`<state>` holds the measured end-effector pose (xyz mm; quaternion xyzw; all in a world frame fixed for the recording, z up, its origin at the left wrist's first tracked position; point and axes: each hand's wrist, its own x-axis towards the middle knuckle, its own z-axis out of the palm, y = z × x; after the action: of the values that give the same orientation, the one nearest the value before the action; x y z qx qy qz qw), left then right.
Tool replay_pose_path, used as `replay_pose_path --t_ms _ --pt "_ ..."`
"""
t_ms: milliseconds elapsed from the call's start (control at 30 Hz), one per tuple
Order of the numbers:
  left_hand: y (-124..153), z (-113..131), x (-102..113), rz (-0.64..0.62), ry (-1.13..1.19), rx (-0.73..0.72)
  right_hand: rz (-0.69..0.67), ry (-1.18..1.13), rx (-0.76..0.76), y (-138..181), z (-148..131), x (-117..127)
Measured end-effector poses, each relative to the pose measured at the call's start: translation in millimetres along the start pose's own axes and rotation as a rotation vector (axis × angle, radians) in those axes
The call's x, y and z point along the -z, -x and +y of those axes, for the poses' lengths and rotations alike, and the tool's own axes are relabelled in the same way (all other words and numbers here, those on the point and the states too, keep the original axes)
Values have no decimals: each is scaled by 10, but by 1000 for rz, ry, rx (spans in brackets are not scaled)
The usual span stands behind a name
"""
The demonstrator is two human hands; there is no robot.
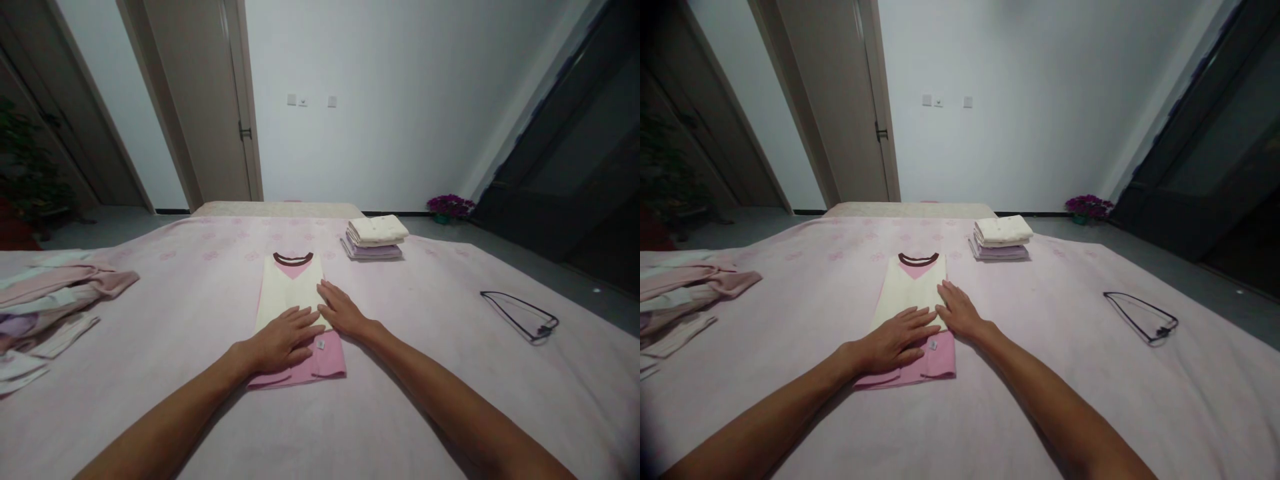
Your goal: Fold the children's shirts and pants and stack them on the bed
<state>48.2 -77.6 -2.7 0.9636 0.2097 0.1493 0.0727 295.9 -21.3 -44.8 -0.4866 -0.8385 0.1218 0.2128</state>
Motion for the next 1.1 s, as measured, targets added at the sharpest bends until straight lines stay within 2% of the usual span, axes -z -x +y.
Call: replay_pose_path --t_ms 167,267,333,533,800,933,1100 --pt "22 207 24 105 42 -139 215 -244 162 331 -145 86" --pt "-9 310 11 141 41 -180 310 -264 208 391 -284 173" --pt "-29 355 -9 146 27 -182 322 -220 231 406 -366 218" --pt "-51 393 -71 145 36 -130 135 -46 361 474 -531 301" --pt "10 387 -11 105 143 -85 -53 109 419 558 -646 499" --pt "14 384 -13 101 193 -90 -92 152 460 584 -708 535" --pt "60 354 -45 162 448 -60 -87 106 533 591 -726 489"
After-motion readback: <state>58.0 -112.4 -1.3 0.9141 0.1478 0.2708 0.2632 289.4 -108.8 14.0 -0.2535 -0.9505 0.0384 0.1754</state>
